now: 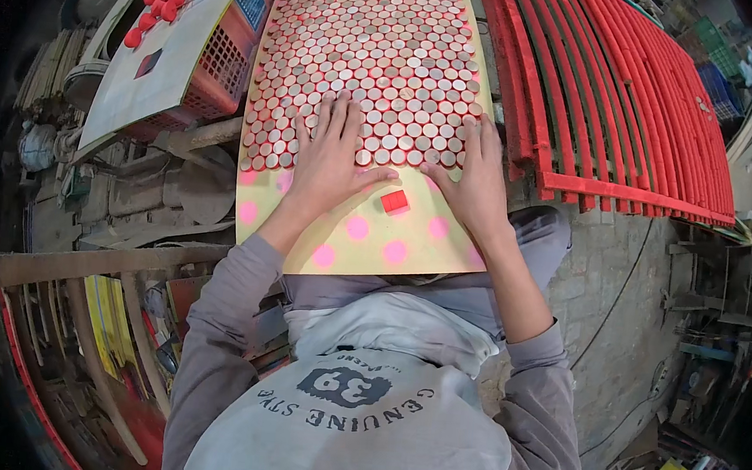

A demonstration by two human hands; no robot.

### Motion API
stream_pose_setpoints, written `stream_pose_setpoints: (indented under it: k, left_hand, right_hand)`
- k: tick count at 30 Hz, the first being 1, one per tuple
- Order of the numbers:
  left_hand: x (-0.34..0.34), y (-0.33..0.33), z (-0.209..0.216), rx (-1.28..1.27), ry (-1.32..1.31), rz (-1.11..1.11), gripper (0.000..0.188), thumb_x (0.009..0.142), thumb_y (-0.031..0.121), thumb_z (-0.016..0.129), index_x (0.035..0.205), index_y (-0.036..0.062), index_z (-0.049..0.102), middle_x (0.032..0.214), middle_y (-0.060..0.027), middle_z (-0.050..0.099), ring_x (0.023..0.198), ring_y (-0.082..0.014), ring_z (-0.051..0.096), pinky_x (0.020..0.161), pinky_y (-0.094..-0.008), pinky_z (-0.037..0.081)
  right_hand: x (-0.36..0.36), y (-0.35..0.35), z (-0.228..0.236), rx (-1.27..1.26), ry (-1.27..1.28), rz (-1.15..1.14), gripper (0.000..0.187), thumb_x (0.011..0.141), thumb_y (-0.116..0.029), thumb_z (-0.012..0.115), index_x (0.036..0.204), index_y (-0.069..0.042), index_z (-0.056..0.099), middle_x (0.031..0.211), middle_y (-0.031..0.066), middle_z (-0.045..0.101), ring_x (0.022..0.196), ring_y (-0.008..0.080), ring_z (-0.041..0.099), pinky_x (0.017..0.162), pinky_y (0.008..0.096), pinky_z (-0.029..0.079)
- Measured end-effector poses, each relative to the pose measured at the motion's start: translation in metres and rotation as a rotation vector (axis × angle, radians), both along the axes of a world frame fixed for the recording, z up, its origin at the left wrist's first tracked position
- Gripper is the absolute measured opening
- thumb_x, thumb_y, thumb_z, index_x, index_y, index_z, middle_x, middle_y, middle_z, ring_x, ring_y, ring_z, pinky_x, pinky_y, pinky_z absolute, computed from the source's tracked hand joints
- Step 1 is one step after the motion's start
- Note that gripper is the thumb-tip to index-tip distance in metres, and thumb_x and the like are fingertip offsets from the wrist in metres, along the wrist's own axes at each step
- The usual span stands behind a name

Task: The person places small, round, red-and-white wooden discs onto a yellow board marked with pink dots. They pick up the discs from a red slatted rack and arrange them in a dense grid pattern on the board, occasionally adjusting the alignment of the placed pieces.

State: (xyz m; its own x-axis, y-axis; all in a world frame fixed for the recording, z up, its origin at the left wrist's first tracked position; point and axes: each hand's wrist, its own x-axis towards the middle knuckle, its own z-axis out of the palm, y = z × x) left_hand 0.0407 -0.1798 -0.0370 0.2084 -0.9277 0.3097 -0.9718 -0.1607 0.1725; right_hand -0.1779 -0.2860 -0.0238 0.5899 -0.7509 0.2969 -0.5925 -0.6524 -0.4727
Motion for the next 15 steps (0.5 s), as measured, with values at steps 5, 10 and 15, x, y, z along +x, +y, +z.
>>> stream_pose_setpoints:
  k: [5,10,15]
  left_hand:
    - [0.016,0.014,0.006,0.001,-0.003,-0.043,0.122,0.073,0.084,0.064,0.152,-0.0056,0.036,0.163,-0.0233,0.029,0.153,-0.0411,0.022,0.116,-0.0741,0.015]
    - [0.04,0.034,0.014,0.043,-0.066,-0.103,0.113,0.078,0.078,0.065,0.154,-0.0017,0.036,0.165,-0.0208,0.026,0.154,-0.0396,0.021,0.116,-0.0735,0.016]
    - [0.07,0.048,0.016,0.13,-0.075,-0.156,0.105,0.081,0.076,0.064,0.158,0.0116,0.035,0.167,-0.0195,0.022,0.155,-0.0394,0.019,0.117,-0.0726,0.017]
  right_hand:
    - [-0.005,0.005,0.009,0.058,-0.017,-0.031,0.095,0.08,-0.032,0.087,0.15,0.006,0.035,0.159,0.0319,0.03,0.147,0.0457,0.032,0.118,0.0483,0.035]
    - [-0.013,0.015,0.016,0.101,-0.143,0.01,0.072,0.082,-0.026,0.085,0.141,-0.002,0.052,0.153,0.025,0.04,0.141,0.0407,0.042,0.116,0.0466,0.038]
    - [0.003,0.008,0.026,-0.082,-0.041,0.27,0.044,0.077,-0.022,0.085,0.116,-0.009,0.071,0.118,0.0102,0.062,0.112,0.0282,0.058,0.098,0.0429,0.046]
